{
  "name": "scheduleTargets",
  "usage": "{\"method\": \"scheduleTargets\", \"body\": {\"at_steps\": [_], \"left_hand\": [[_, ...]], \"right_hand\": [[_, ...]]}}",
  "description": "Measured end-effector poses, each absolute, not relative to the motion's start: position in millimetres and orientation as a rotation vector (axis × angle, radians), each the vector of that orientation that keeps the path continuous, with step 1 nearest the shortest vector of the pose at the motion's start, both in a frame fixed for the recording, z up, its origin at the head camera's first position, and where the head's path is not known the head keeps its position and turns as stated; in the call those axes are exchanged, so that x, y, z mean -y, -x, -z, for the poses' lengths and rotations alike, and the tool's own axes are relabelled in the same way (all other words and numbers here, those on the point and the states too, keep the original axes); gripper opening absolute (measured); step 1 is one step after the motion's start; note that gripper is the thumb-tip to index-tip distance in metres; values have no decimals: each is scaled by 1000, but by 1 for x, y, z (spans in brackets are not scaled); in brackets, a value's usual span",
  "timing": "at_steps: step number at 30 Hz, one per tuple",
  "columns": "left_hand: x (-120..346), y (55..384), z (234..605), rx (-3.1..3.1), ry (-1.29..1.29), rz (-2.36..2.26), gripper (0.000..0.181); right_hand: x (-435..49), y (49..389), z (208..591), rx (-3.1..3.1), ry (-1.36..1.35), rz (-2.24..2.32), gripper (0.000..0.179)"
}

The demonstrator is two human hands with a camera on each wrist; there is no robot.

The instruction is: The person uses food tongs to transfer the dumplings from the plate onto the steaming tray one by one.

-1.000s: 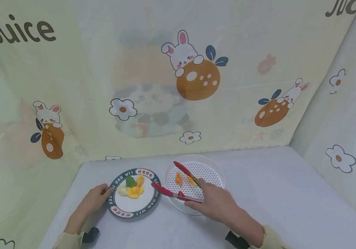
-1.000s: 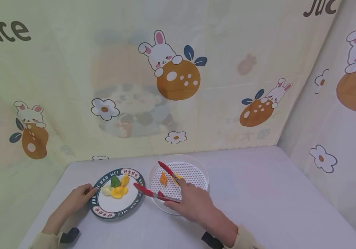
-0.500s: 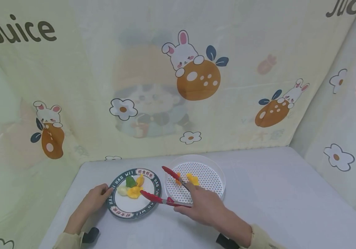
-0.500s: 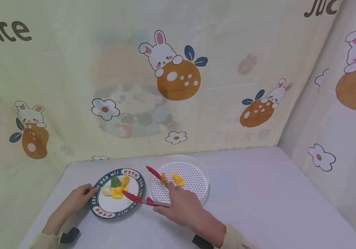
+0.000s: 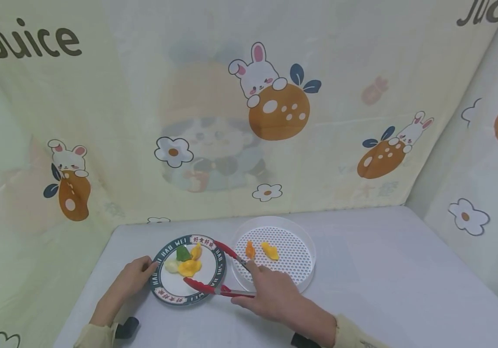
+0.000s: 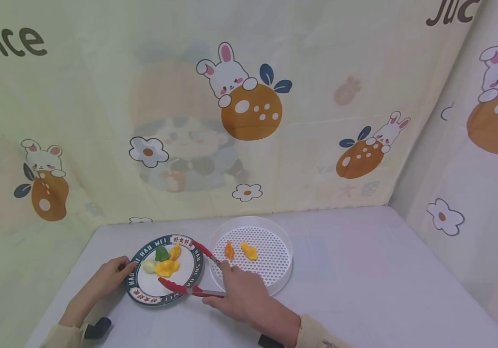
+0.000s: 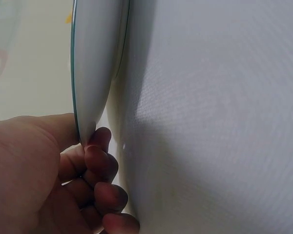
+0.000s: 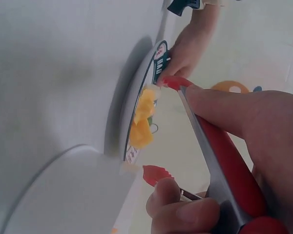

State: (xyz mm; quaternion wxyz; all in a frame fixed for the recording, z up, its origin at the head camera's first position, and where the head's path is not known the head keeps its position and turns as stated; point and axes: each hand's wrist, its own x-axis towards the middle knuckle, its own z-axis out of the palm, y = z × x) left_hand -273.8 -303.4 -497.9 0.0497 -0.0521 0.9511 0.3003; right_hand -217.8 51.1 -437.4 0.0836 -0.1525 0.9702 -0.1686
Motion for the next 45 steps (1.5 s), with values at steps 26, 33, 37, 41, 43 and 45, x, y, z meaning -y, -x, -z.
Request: {"method": "scheduleTargets", "body": {"at_steps": [26, 33, 37, 41, 43, 45], "left_hand": [[303, 275, 496, -2900, 162, -914, 24], [304, 275, 494, -2903, 155, -908, 24], [303, 275, 496, -2897, 170, -906, 24], [303, 274, 498, -2884, 189, -901, 25], [303, 275, 498, -2884, 193, -901, 25], [303, 275, 499, -2883, 199, -904, 25]], "right_hand": [[-25, 223, 450, -2923, 562, 412, 67], [-21, 223, 449, -2884, 592, 435, 59], [-21, 223, 449, -2859, 602, 470, 52], [-23, 222, 451, -2855, 608, 490, 46], [-24, 223, 453, -2870, 626, 487, 45], [-24, 224, 454, -2883, 643, 487, 43]]}}
